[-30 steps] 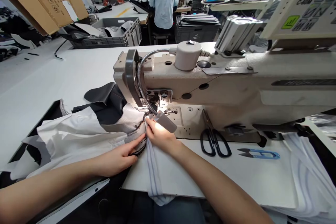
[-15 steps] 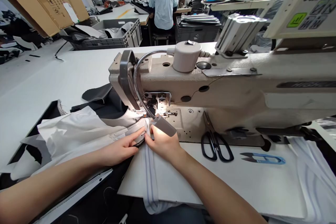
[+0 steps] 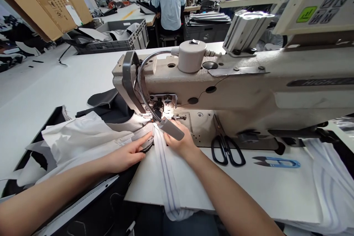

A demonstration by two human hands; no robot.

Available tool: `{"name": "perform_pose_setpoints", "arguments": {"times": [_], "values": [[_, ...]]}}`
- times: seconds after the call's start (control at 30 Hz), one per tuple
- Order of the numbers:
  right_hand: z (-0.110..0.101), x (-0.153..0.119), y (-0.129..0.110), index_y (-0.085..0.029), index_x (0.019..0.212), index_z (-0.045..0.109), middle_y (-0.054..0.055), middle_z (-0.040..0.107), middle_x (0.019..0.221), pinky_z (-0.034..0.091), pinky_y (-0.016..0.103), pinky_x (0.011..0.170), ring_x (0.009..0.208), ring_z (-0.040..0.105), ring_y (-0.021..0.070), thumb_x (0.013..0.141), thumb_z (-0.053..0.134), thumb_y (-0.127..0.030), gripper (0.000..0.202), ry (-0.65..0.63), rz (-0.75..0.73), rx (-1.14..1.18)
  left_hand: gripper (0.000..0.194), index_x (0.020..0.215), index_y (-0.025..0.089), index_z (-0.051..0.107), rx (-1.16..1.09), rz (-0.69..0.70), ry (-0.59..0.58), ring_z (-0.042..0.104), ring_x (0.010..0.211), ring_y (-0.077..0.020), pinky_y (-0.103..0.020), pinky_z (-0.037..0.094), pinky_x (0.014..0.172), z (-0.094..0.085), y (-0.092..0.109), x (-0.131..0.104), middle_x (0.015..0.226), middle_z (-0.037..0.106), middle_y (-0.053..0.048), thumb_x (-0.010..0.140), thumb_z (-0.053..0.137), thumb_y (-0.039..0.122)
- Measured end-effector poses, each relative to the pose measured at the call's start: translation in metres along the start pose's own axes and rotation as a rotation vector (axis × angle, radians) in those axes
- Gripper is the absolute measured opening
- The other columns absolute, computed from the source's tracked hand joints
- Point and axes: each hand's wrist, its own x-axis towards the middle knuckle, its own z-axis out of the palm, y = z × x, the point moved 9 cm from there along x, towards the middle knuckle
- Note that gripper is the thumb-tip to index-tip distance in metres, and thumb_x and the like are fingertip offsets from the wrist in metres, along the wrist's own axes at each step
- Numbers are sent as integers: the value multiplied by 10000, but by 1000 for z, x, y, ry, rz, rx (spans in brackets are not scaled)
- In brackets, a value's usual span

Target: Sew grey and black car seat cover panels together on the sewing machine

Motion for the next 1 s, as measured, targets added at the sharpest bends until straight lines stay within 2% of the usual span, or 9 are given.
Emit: {"name": "perform_pose_setpoints", "arguments": {"times": [0.13, 0.23, 0.37, 0.43, 0.5, 0.6, 0.73, 0.83, 1.0], "values": [[4, 5, -8, -136, 1070, 648, 109, 612, 878, 426, 383, 841, 847, 553, 239, 907, 379, -208, 322, -25, -2, -71, 800, 1497, 208, 125, -89, 22, 3, 337, 556, -90, -206, 302, 520, 0, 0, 1, 651, 367, 46, 767, 453, 209], [5, 6, -13, -162, 1160, 628, 96, 616, 941, 414, 382, 903, 911, 557, 231, 901, 475, -293, 328, -168, -66, -24, 812, 1499, 217, 93, -229, 7, -40, 406, 589, -100, -223, 377, 581, 1, 0, -2, 689, 427, 31, 773, 455, 208], [-3, -4, -10, -274, 1337, 490, 69, 574, 1123, 448, 362, 881, 994, 547, 237, 733, 695, -514, 681, -373, -23, 119, 813, 1496, 246, 116, -386, 18, -48, 457, 640, -113, -253, 422, 657, -6, -1, -7, 738, 480, 13, 776, 491, 216], [-7, -9, -14, -349, 1349, 457, 40, 565, 1136, 467, 326, 829, 971, 559, 211, 756, 676, -508, 652, -401, -9, 170, 795, 1489, 257, 161, -380, 43, -29, 459, 650, -114, -259, 427, 677, -10, -2, -8, 740, 483, 10, 776, 508, 219], [-5, -12, -19, -382, 1306, 490, 12, 584, 1083, 476, 293, 782, 911, 576, 178, 823, 613, -466, 505, -413, -26, 205, 790, 1491, 252, 157, -343, 49, -20, 462, 647, -116, -267, 433, 686, -10, -2, -7, 736, 483, 9, 780, 502, 228], [-2, -7, -16, -305, 1192, 581, 17, 622, 1007, 473, 301, 808, 877, 584, 173, 907, 490, -355, 303, -305, -39, 142, 802, 1500, 203, 105, -189, 17, 5, 458, 617, -125, -282, 440, 674, -5, -1, -4, 680, 451, 24, 786, 469, 242], [-1, 3, 1, -157, 1076, 640, 94, 639, 929, 442, 382, 881, 904, 569, 231, 903, 389, -182, 306, -76, 33, -26, 800, 1500, 175, 138, 106, -6, 53, 516, 692, -180, -316, 444, 748, -2, 7, -1, 659, 491, 14, 767, 454, 224], [9, 4, -7, -139, 1062, 654, 103, 624, 863, 454, 390, 860, 841, 566, 231, 904, 405, -201, 301, -62, 8, -32, 782, 1500, 180, 148, 167, 12, 73, 523, 715, -193, -307, 417, 759, -2, 11, -1, 700, 536, -2, 773, 433, 218], [18, -3, -27, -154, 1183, 611, 105, 646, 942, 478, 336, 863, 866, 593, 197, 924, 393, -208, 343, -29, -67, 43, 784, 1498, 237, 129, 92, 52, 95, 377, 550, -126, -245, 317, 542, -2, 10, -2, 622, 410, 47, 775, 431, 198]]}}
